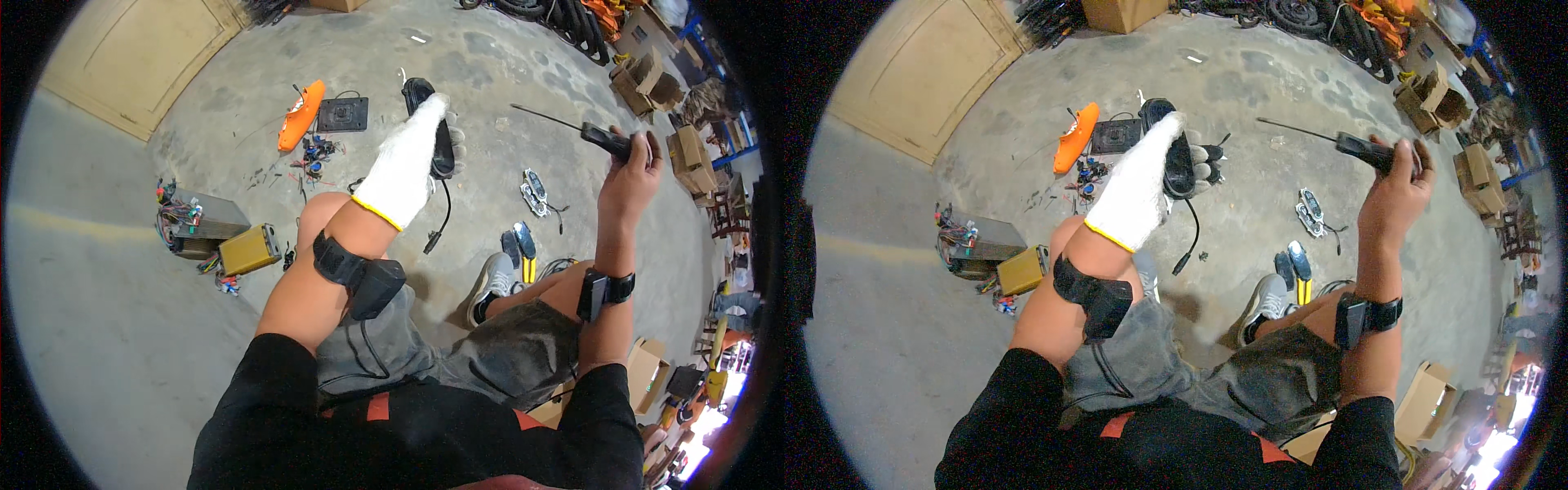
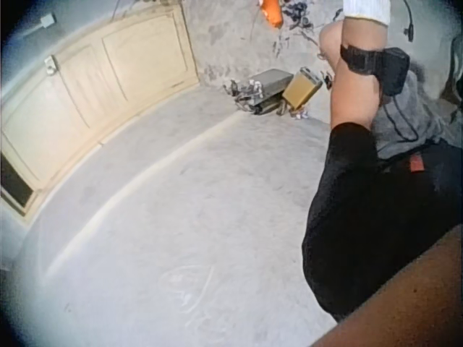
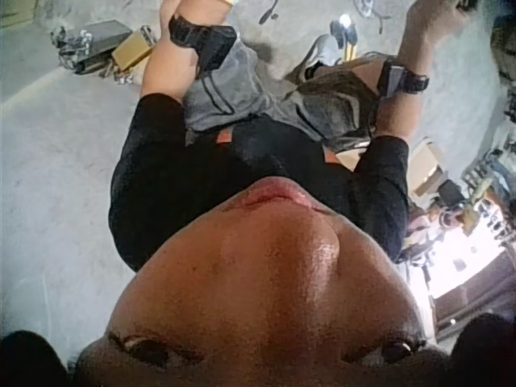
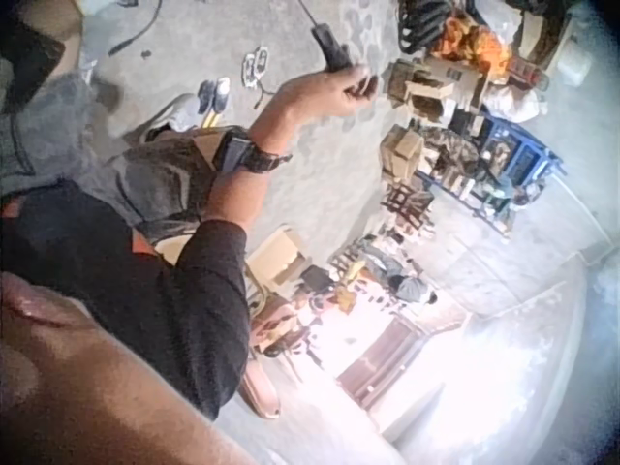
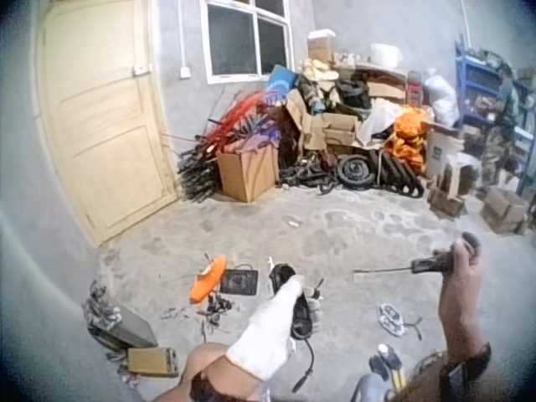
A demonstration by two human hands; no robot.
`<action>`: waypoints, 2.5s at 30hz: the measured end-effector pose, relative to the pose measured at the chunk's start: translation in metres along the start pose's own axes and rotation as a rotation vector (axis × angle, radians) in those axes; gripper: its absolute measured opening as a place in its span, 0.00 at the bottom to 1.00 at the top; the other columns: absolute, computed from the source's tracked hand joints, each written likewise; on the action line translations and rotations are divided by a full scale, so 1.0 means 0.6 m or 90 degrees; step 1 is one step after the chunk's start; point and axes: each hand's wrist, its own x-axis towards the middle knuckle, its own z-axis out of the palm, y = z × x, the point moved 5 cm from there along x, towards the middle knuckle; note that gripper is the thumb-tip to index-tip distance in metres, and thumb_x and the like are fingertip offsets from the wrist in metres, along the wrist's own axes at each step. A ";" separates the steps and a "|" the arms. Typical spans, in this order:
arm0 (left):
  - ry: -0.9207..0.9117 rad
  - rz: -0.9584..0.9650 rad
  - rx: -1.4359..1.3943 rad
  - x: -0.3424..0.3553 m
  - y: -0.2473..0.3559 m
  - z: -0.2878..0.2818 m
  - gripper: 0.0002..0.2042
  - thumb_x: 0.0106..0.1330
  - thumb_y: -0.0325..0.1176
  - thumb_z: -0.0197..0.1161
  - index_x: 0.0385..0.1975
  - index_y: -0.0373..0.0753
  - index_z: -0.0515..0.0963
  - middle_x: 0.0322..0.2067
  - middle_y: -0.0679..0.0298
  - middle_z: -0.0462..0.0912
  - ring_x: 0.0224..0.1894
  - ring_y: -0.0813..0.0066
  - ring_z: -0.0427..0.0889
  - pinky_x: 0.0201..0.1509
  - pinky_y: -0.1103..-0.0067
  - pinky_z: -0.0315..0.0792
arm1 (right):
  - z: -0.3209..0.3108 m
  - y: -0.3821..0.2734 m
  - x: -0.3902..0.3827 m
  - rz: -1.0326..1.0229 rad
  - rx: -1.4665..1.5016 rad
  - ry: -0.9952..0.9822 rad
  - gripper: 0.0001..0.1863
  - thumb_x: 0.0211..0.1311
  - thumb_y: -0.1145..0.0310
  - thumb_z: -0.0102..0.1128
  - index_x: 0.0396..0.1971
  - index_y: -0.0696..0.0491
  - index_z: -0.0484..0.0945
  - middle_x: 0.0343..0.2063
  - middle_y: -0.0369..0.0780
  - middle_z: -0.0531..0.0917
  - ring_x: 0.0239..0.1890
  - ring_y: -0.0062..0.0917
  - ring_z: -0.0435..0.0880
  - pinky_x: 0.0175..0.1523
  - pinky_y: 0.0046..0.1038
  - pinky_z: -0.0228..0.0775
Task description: Disassembling an electronic component using a screwdriver.
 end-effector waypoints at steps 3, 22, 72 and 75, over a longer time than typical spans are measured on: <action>0.006 0.011 -0.022 0.001 0.009 -0.005 0.13 0.70 0.46 0.58 0.36 0.41 0.77 0.28 0.61 0.83 0.24 0.70 0.83 0.30 0.73 0.80 | -0.006 0.048 0.050 0.071 0.045 0.020 0.20 0.70 0.67 0.56 0.54 0.63 0.65 0.36 0.45 0.79 0.38 0.35 0.85 0.44 0.30 0.79; 0.121 -0.086 -0.112 -0.009 0.022 -0.036 0.12 0.68 0.45 0.61 0.34 0.42 0.78 0.25 0.65 0.82 0.23 0.74 0.82 0.27 0.78 0.77 | -0.047 0.750 -0.504 0.315 -0.800 -0.749 0.26 0.55 0.57 0.68 0.50 0.53 0.73 0.43 0.51 0.82 0.47 0.48 0.81 0.50 0.45 0.74; 0.069 -0.057 -0.054 0.034 0.001 -0.002 0.14 0.68 0.46 0.60 0.32 0.42 0.77 0.23 0.63 0.82 0.22 0.71 0.81 0.26 0.76 0.76 | 0.016 0.554 -0.283 0.135 -0.613 -0.415 0.14 0.59 0.64 0.59 0.38 0.57 0.84 0.30 0.50 0.85 0.34 0.43 0.86 0.42 0.36 0.76; 0.048 -0.072 -0.109 0.053 -0.014 0.007 0.14 0.66 0.47 0.62 0.31 0.42 0.76 0.22 0.64 0.81 0.22 0.70 0.81 0.26 0.74 0.77 | 0.096 0.385 -0.202 0.212 -0.626 -0.448 0.13 0.60 0.63 0.59 0.36 0.56 0.85 0.28 0.48 0.86 0.32 0.41 0.86 0.41 0.35 0.76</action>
